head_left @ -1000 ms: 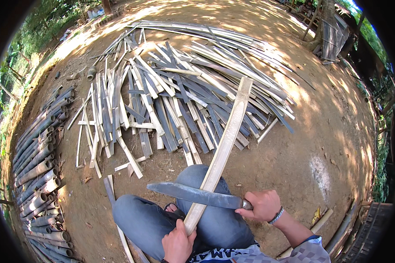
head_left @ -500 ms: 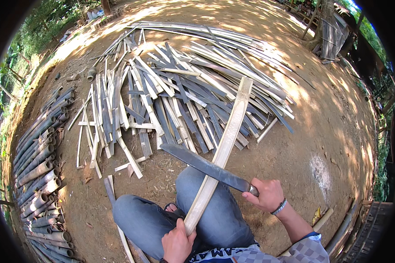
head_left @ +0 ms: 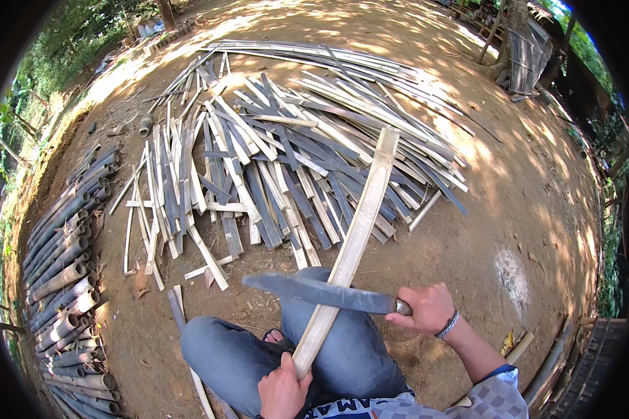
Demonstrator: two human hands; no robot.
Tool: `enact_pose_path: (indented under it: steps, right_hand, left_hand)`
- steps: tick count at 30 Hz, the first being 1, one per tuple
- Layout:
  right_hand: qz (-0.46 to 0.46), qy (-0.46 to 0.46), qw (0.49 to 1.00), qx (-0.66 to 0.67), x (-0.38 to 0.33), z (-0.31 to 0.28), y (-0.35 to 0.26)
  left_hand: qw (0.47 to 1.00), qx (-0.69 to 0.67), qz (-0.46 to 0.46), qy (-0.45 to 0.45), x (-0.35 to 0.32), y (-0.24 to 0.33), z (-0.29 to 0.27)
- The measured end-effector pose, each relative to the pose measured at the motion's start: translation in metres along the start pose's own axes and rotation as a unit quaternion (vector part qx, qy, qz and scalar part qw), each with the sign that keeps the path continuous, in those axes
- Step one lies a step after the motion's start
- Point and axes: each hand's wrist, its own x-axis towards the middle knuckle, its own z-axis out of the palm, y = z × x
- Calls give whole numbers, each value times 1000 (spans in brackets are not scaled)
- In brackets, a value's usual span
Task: The person scrapes a strip of bamboo with a machete to smooth its surface while sitting on the ground over a pile of bamboo strips.
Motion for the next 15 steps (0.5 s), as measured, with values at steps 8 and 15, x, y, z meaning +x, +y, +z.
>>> enact_pose_path:
  steps: [8,15]
  right_hand:
    - [7,8,1000,17,0,1,8]
    - [20,30,999,30,6,-1,14]
  left_hand:
    - [1000,7,-3,-2,1,1,0]
    - [1000,9,-8,-13,1,4,-3]
